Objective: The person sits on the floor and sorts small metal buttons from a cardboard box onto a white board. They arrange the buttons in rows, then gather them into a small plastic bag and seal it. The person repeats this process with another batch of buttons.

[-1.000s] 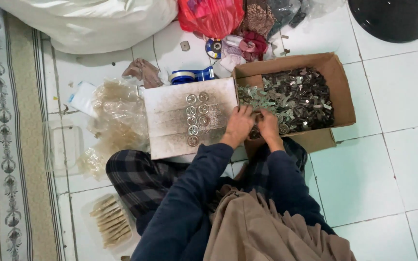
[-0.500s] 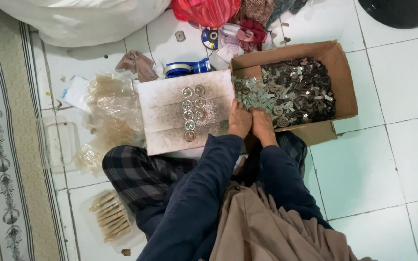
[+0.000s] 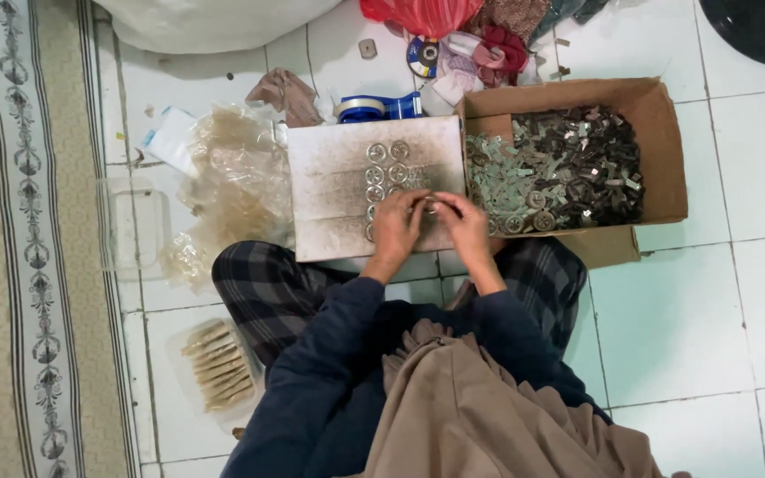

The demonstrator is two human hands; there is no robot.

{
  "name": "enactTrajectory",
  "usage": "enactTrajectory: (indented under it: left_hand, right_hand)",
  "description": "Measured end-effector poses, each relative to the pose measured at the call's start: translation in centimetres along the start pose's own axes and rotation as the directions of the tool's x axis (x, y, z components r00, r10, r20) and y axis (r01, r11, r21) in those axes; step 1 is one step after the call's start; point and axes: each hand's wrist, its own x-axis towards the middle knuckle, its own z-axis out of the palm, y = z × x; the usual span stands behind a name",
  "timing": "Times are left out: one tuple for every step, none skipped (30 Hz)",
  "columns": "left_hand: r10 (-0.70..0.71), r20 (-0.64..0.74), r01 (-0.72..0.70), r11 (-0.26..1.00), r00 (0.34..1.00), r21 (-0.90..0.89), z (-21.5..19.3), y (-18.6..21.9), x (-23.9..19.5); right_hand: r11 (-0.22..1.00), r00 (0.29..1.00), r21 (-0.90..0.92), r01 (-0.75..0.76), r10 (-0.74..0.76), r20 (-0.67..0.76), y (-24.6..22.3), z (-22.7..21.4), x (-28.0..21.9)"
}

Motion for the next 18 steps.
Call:
enactTrajectory:
  left_hand:
    - [0.0,-0.004,0.0,1.0,1.0,0.002,-1.2,-0.8,-0.8]
    - [0.005,-0.039,-0.001,0.995,0.999,0.104,-2.4,-1.5,-1.6]
    - [0.014,-0.073,0.002,0.979,0.997,0.206,-3.6,-2.4,-2.4]
    - [0.01,-0.075,0.005,0.978,0.997,0.207,-4.3,-2.6,-3.0]
    - [0.028,-0.087,-0.004,0.967,0.996,0.255,-5.0,-2.9,-3.6]
    - [0.043,-0.097,-0.011,0.953,0.994,0.302,-5.6,-3.1,-4.3]
    - [0.037,-0.098,-0.006,0.953,0.995,0.303,-5.3,-3.6,-4.9]
    - [0.099,-0.052,-0.073,0.925,0.994,0.373,-5.0,-4.2,-5.4]
    - [0.158,-0.001,-0.141,0.887,0.987,0.439,-4.6,-4.8,-5.8]
    - [0.156,-0.004,-0.139,0.888,0.988,0.439,-4.3,-4.7,-5.9]
    - [0.18,0.025,-0.171,0.866,0.983,0.47,-4.0,-4.6,-5.9]
    - [0.206,0.06,-0.208,0.843,0.977,0.495,-3.5,-4.5,-5.9]
    - [0.207,0.062,-0.21,0.845,0.976,0.492,-3.2,-4.8,-6.0]
    - [0.206,0.067,-0.211,0.832,0.976,0.514,-2.8,-5.2,-5.8]
    - [0.204,0.073,-0.211,0.818,0.976,0.535,-2.4,-5.5,-5.7]
    - [0.212,0.076,-0.22,0.819,0.974,0.531,-2.6,-5.1,-5.2]
    - [0.197,0.072,-0.205,0.824,0.978,0.528,-2.8,-4.6,-4.7]
    - [0.178,0.07,-0.188,0.829,0.982,0.526,-3.0,-4.1,-4.5]
  right_hand:
    - [1.0,1.0,0.001,0.003,-0.003,0.003,0.8,1.3,-0.3]
    - [0.999,0.999,-0.035,0.01,-0.009,0.041,1.6,2.7,-0.4]
    - [0.997,0.997,-0.07,0.018,-0.013,0.078,2.4,4.0,-0.6]
    - [0.997,0.996,-0.071,0.019,-0.013,0.083,2.6,4.6,-0.6]
    - [0.993,0.995,-0.117,-0.002,0.014,0.097,2.9,5.1,-0.7]
    - [0.986,0.993,-0.165,-0.025,0.044,0.11,3.2,5.5,-0.8]
    - [0.986,0.992,-0.167,-0.027,0.046,0.115,3.4,5.8,-0.8]
    - [0.969,0.995,-0.248,-0.002,0.027,0.096,3.5,6.1,-0.5]
    - [0.945,0.997,-0.328,0.021,0.005,0.079,3.7,6.4,-0.2]
    - [0.944,0.997,-0.328,0.023,0.004,0.082,4.3,6.6,0.1]
    - [0.923,0.997,-0.384,0.031,0.0,0.08,4.9,6.8,0.4]
    - [0.897,0.997,-0.44,0.033,-0.002,0.071,5.5,6.8,0.6]
    - [0.897,0.998,-0.442,0.03,0.0,0.067,5.2,6.8,0.5]
    - [0.914,0.998,-0.405,0.037,-0.015,0.059,4.9,6.8,0.6]
    - [0.929,0.998,-0.367,0.045,-0.029,0.049,4.6,6.8,0.8]
    - [0.929,0.999,-0.368,0.043,-0.03,0.04,3.5,6.1,0.9]
    - [0.95,1.0,-0.312,0.014,-0.013,0.007,2.5,5.4,1.0]
    - [0.967,1.0,-0.253,-0.015,0.01,-0.021,1.5,4.7,0.9]
